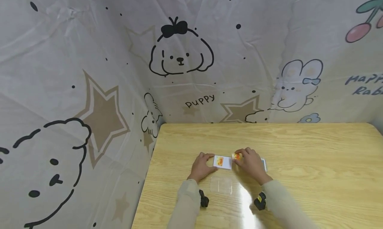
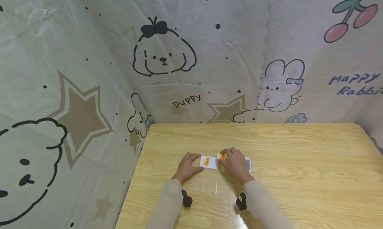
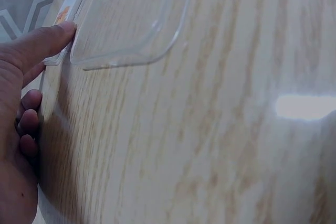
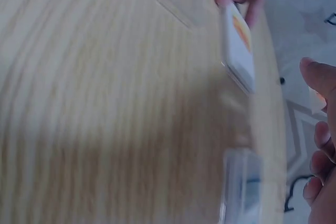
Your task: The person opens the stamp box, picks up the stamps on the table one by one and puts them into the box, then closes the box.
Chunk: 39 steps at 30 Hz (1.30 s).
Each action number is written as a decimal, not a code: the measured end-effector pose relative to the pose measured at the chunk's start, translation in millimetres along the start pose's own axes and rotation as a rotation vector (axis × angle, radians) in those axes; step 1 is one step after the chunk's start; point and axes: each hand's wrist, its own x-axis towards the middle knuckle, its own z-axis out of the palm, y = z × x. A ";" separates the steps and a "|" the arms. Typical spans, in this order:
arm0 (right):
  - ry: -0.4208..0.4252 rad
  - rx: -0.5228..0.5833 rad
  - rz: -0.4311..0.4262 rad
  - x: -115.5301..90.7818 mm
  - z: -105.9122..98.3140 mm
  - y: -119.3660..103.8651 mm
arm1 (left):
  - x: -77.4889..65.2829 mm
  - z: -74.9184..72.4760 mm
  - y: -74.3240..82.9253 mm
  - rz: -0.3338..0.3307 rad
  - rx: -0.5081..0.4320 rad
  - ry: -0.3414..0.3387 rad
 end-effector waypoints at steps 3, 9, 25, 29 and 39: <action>-0.023 -0.011 0.006 1.1 7.3 -4.5 | 0.8 1.5 1.4 0.005 0.001 0.000; -0.072 -0.034 0.012 0.8 13.9 -12.9 | 1.8 3.4 4.0 0.009 0.002 0.001; -0.051 -0.116 0.018 -2.4 34.7 -15.4 | 5.4 7.3 -2.0 0.031 0.028 0.005; -0.028 -0.133 -0.007 -2.7 34.9 -16.2 | 4.6 6.4 -4.1 0.024 0.031 0.016; -0.017 -0.128 -0.038 -5.1 38.0 -22.0 | 2.0 4.3 -5.4 0.022 0.027 0.019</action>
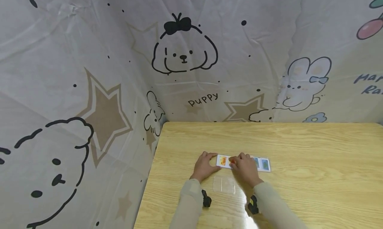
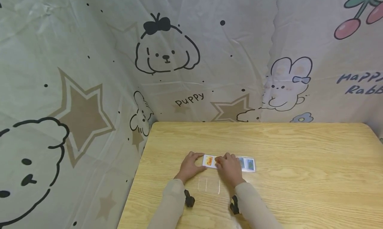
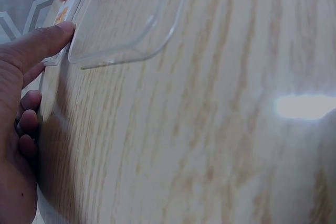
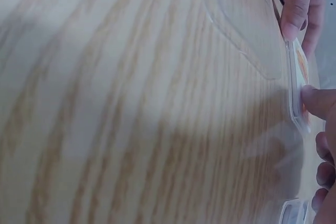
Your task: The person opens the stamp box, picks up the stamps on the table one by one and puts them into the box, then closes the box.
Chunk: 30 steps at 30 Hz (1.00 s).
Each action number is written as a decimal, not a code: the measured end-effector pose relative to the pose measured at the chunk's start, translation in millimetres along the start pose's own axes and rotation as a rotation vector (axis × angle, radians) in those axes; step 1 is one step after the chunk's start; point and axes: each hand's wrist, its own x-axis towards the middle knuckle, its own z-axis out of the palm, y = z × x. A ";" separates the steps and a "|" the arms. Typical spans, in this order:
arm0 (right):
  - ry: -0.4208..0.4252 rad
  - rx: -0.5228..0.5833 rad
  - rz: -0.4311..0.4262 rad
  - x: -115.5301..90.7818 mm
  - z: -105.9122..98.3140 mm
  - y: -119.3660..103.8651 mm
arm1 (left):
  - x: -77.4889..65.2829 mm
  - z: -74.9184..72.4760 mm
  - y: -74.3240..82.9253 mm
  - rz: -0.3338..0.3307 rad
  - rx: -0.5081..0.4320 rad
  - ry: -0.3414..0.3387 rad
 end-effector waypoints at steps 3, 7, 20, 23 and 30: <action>-0.004 0.006 -0.002 -0.9 -0.4 -0.7 | 0.0 0.5 0.4 -0.001 -0.005 -0.001; 0.002 0.025 0.014 -0.1 -2.7 0.3 | 0.1 0.7 0.9 -0.015 -0.007 -0.009; -0.012 0.113 0.044 -6.4 -8.0 6.1 | 0.2 1.2 2.2 -0.018 0.003 -0.022; -0.048 0.217 0.039 -14.1 -12.6 2.6 | 0.6 0.5 1.3 -0.018 0.010 -0.017; -0.235 0.361 0.026 -39.4 -23.8 -9.4 | -0.3 -2.5 3.8 -0.023 0.011 -0.021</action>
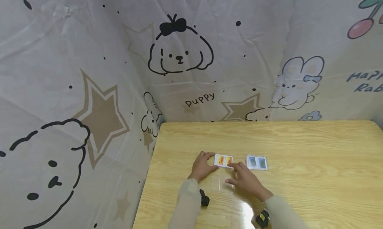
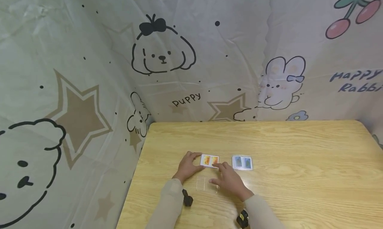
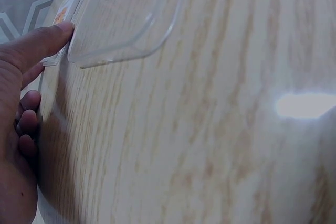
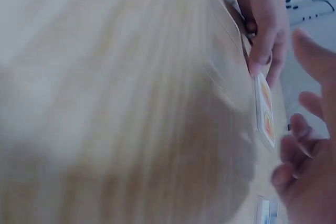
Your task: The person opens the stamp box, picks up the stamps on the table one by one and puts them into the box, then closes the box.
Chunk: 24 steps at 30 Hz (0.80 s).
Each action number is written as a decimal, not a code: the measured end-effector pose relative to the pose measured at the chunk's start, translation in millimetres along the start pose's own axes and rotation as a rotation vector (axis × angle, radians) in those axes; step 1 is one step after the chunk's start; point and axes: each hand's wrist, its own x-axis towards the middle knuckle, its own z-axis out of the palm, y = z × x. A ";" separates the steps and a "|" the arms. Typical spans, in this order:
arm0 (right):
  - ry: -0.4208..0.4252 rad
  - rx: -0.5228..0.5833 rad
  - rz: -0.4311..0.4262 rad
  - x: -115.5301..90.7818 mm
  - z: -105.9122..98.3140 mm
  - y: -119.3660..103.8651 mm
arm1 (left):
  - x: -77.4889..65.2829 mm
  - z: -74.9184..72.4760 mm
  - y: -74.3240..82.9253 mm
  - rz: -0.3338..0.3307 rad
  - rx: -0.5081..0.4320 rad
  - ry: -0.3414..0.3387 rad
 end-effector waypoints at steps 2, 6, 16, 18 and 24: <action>-0.051 -0.009 -0.039 -8.1 4.7 0.2 | -0.7 -0.1 0.1 -0.003 -0.007 0.003; -0.100 -0.068 -0.118 -18.5 13.4 3.9 | -1.0 0.5 -0.5 0.005 -0.018 0.011; -0.040 -0.177 -0.135 -18.6 21.3 6.3 | -1.2 0.1 1.0 -0.001 -0.031 0.009; -0.028 -0.183 -0.136 -18.6 22.6 6.8 | -1.6 -0.4 2.1 -0.004 -0.030 0.007; -0.041 -0.170 -0.099 -18.4 20.5 7.2 | -2.2 -0.8 3.2 -0.012 -0.030 0.002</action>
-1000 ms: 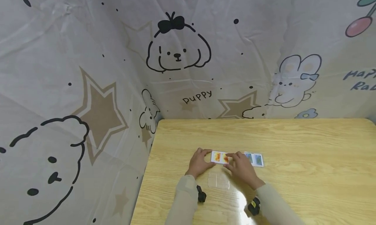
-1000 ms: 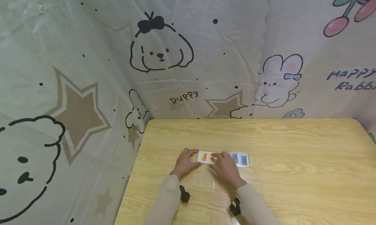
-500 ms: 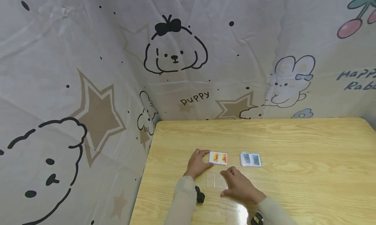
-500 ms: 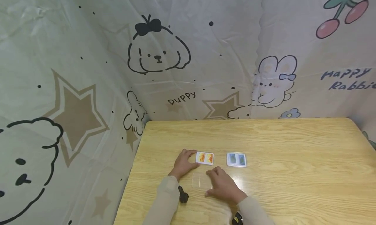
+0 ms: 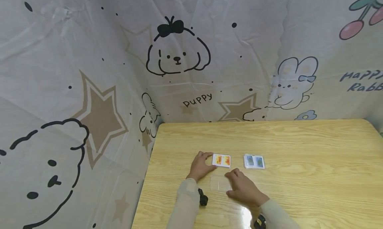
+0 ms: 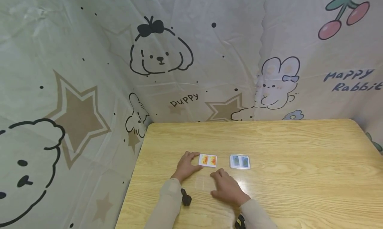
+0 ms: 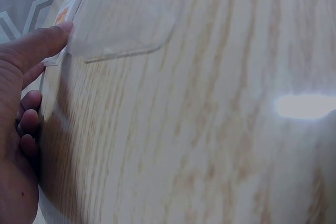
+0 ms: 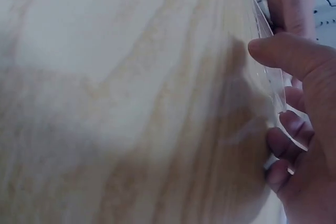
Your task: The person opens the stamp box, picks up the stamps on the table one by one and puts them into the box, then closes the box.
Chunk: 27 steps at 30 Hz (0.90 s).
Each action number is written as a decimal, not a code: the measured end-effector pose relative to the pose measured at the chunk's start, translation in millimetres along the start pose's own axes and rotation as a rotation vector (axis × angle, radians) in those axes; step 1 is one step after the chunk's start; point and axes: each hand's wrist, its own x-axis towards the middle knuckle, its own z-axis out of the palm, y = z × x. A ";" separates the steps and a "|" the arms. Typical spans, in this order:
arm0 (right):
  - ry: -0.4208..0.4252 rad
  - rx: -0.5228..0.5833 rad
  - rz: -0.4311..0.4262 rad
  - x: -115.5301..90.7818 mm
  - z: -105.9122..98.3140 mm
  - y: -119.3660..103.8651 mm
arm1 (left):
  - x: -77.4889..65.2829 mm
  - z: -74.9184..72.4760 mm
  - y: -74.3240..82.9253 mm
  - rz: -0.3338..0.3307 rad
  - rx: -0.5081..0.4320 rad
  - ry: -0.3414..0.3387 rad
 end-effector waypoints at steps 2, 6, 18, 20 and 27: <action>0.000 0.023 0.018 1.3 -5.0 0.6 | 0.3 0.7 -1.1 0.004 0.002 0.000; 0.029 0.079 0.041 6.2 -22.0 2.9 | 0.9 1.9 -4.3 0.017 0.008 0.003; 0.036 0.102 0.076 42.1 -46.3 9.7 | 0.5 -4.8 -4.4 0.011 -0.046 -0.057; 0.034 0.086 0.073 48.5 -46.8 9.8 | -0.6 -7.4 -2.2 0.006 -0.067 -0.069; 0.031 -0.061 0.042 64.2 -43.7 14.0 | -0.8 -9.1 -0.8 0.019 -0.065 -0.077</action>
